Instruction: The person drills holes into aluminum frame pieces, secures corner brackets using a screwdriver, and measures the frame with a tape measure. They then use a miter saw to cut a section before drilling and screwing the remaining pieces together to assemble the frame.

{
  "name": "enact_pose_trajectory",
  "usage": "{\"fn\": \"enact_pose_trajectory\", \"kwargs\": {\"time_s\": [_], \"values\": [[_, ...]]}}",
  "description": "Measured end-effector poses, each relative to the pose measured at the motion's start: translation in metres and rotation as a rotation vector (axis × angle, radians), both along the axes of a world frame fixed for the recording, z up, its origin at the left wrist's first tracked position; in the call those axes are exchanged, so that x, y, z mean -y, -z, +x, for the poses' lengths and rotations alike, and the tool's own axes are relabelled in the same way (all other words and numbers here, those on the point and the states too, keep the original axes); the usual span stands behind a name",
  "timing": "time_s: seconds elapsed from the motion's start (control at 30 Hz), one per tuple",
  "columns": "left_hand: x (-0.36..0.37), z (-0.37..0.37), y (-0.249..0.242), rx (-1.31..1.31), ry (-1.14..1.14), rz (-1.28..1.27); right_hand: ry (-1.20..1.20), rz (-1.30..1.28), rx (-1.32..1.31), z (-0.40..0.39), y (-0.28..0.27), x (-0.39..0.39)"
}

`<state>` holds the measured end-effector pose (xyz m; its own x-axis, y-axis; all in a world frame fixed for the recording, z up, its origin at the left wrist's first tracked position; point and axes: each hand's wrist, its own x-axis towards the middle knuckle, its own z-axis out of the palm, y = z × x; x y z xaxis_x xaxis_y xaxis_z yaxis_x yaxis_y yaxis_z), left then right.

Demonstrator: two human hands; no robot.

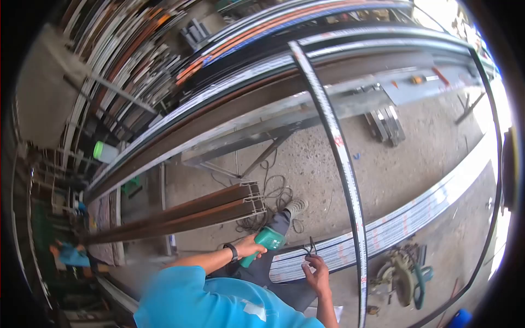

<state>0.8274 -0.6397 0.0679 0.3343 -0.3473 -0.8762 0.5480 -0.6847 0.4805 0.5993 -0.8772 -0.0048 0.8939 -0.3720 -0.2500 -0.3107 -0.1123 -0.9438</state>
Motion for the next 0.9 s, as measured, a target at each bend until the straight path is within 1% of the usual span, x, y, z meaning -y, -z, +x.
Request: {"fn": "enact_pose_trajectory", "kwargs": {"time_s": [0.07, 0.17, 0.2, 0.23, 0.3, 0.33, 0.37, 0.4, 0.47, 0.5, 0.53, 0.6, 0.63, 0.7, 0.73, 0.77, 0.83, 0.87, 0.9], "values": [[0.005, -0.003, -0.031, 0.085, -0.012, -0.077, -0.108, 0.059, -0.002, 0.032, -0.115, 0.023], [0.006, 0.013, -0.069, 0.174, 0.135, -0.127, -0.209, -0.080, 0.214, 0.088, -0.228, 0.051], [0.006, 0.026, -0.083, 0.217, 0.311, -0.117, -0.215, -0.100, 0.260, 0.112, -0.255, 0.057], [-0.001, 0.034, -0.078, 0.342, 0.369, -0.199, -0.223, -0.110, 0.301, 0.140, -0.278, 0.065], [-0.012, 0.038, -0.054, 0.573, 0.495, -0.356, -0.301, -0.387, 0.291, 0.199, -0.325, 0.074], [-0.012, 0.046, -0.064, 0.479, 0.450, -0.378, -0.302, -0.454, 0.361, 0.233, -0.336, 0.076], [-0.021, 0.062, -0.091, 0.374, 0.410, -0.407, -0.301, -0.513, 0.426, 0.261, -0.349, 0.074], [-0.032, 0.072, -0.114, 0.281, 0.379, -0.432, -0.341, -0.611, 0.408, 0.287, -0.363, 0.074], [-0.056, 0.090, -0.141, 0.333, 0.317, -0.474, -0.401, -0.757, 0.426, 0.354, -0.375, 0.076], [-0.065, 0.094, -0.147, 0.363, 0.300, -0.493, -0.444, -0.765, 0.485, 0.382, -0.372, 0.079], [-0.075, 0.091, -0.147, 0.433, 0.194, -0.560, -0.483, -0.724, 0.536, 0.407, -0.374, 0.074], [-0.091, 0.091, -0.156, 0.469, 0.097, -0.517, -0.575, -0.606, 0.620, 0.453, -0.378, 0.059], [-0.100, 0.092, -0.164, 0.465, 0.040, -0.508, -0.609, -0.639, 0.600, 0.472, -0.386, 0.041], [-0.117, 0.090, -0.168, 0.563, -0.081, -0.547, -0.675, -0.708, 0.557, 0.503, -0.404, 0.005], [-0.124, 0.088, -0.172, 0.607, -0.142, -0.569, -0.734, -0.647, 0.542, 0.517, -0.412, -0.011], [-0.129, 0.085, -0.177, 0.570, -0.188, -0.550, -0.744, -0.696, 0.518, 0.529, -0.418, -0.031], [-0.142, 0.085, -0.197, 0.502, -0.283, -0.511, -0.826, -0.656, 0.431, 0.542, -0.437, -0.075], [-0.144, 0.081, -0.192, 0.542, -0.350, -0.520, -0.927, -0.688, 0.518, 0.552, -0.435, -0.087], [-0.141, 0.075, -0.184, 0.581, -0.414, -0.529, -1.021, -0.578, 0.417, 0.562, -0.434, -0.104]]}}
